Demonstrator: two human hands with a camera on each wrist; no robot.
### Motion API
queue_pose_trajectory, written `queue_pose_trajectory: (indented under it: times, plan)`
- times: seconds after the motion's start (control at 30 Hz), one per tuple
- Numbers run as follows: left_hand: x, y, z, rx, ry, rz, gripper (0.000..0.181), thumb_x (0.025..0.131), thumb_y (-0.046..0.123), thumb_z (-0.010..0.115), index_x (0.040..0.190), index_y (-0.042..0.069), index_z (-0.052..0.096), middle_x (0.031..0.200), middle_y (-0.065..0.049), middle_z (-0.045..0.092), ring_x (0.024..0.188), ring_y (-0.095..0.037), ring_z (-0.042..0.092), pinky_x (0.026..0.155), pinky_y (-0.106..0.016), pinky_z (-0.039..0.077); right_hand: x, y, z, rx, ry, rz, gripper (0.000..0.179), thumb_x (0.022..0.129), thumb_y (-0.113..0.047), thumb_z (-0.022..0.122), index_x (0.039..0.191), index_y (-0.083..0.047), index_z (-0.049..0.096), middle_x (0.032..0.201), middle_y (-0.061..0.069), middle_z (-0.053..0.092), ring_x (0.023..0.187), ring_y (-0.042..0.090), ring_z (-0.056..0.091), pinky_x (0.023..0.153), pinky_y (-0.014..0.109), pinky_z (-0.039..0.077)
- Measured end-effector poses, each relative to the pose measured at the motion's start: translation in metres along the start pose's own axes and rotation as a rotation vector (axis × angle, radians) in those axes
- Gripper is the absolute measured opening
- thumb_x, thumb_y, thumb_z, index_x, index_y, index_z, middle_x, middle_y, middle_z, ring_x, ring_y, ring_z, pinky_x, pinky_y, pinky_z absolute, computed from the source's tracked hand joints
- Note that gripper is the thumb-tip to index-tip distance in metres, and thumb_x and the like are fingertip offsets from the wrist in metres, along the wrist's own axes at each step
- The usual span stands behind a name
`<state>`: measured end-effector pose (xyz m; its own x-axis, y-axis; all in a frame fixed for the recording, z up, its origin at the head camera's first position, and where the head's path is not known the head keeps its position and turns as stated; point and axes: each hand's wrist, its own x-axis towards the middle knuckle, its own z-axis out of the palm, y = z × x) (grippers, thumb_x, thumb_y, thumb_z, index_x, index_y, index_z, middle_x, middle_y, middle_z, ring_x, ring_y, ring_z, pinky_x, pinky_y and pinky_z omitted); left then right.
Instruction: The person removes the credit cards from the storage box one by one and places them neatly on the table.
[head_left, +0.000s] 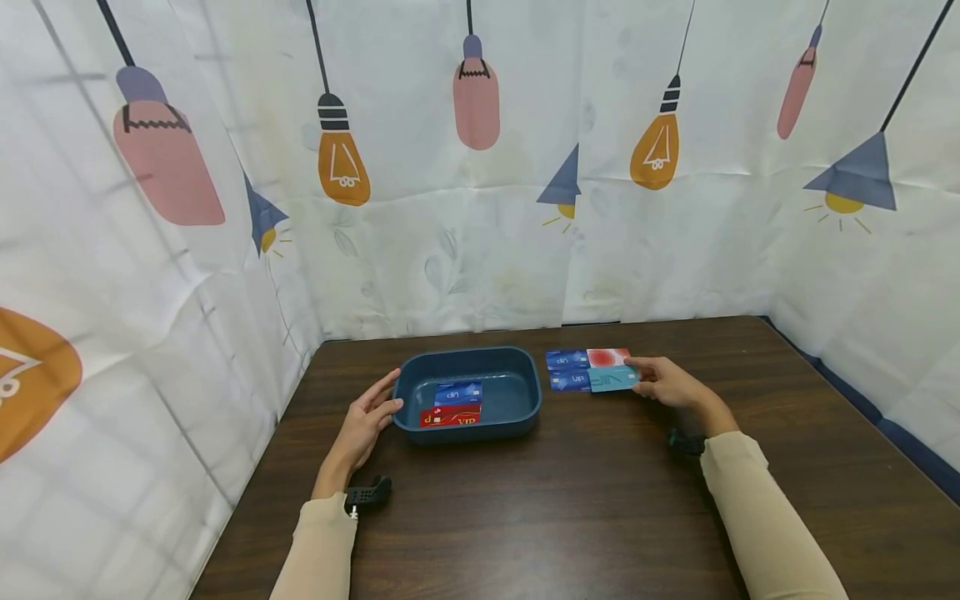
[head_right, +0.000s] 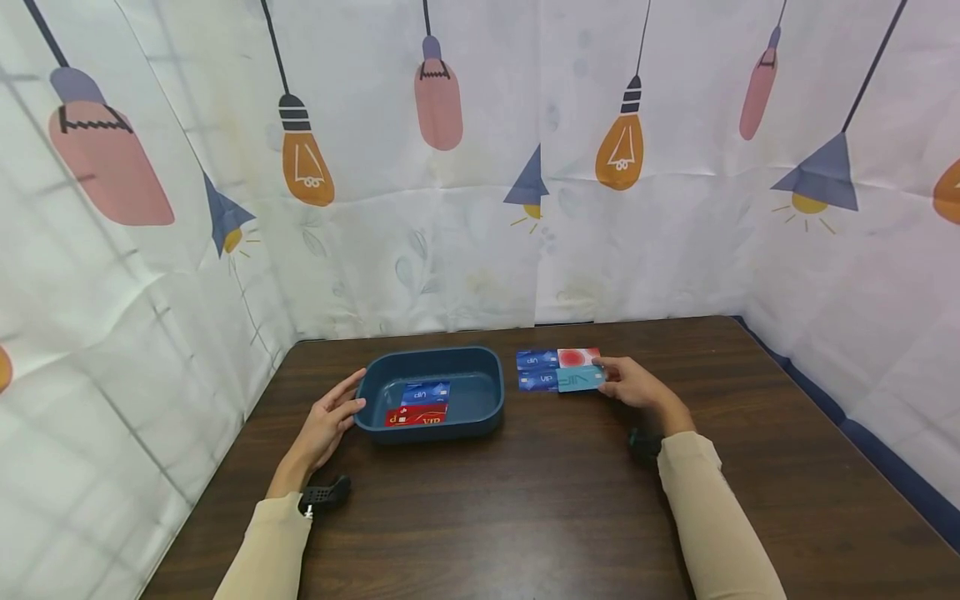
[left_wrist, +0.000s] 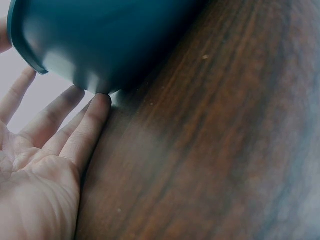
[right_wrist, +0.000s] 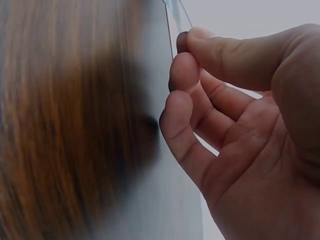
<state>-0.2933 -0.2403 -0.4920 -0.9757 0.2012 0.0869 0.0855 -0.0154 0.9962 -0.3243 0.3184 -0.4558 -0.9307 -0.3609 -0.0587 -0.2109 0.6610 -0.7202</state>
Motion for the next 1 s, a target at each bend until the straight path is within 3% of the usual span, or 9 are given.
queue_pose_trajectory:
  times: [0.33, 0.7, 1.0]
  plan:
    - [0.0006, 0.0016, 0.0005, 0.022, 0.002, -0.007, 0.059, 0.105, 0.010, 0.056, 0.160, 0.015, 0.036, 0.164, -0.018, 0.036, 0.139, -0.026, 0.048, 0.097, -0.020, 0.052, -0.0051, 0.0065, -0.0047, -0.013, -0.004, -0.012, 0.056, 0.101, 0.000, 0.056, 0.151, 0.014, 0.035, 0.082, 0.008, 0.052, 0.069, 0.016, 0.046, 0.060, 0.029, 0.042]
    - [-0.0003, 0.0011, 0.0007, 0.010, 0.005, -0.011, 0.060, 0.104, 0.012, 0.058, 0.160, 0.015, 0.036, 0.164, -0.018, 0.035, 0.140, -0.024, 0.047, 0.097, -0.020, 0.052, -0.0040, 0.0090, -0.0020, -0.082, -0.005, 0.000, 0.058, 0.102, -0.004, 0.057, 0.153, 0.011, 0.034, 0.080, 0.007, 0.049, 0.069, 0.017, 0.044, 0.063, 0.030, 0.038]
    - [0.0011, -0.0004, 0.0009, 0.008, 0.016, -0.019, 0.060, 0.104, 0.013, 0.059, 0.159, 0.018, 0.038, 0.164, -0.015, 0.037, 0.144, -0.032, 0.043, 0.097, -0.020, 0.052, -0.0033, 0.0092, -0.0031, -0.125, -0.016, 0.019, 0.058, 0.103, -0.006, 0.055, 0.155, 0.007, 0.033, 0.084, 0.007, 0.048, 0.069, 0.018, 0.042, 0.064, 0.031, 0.038]
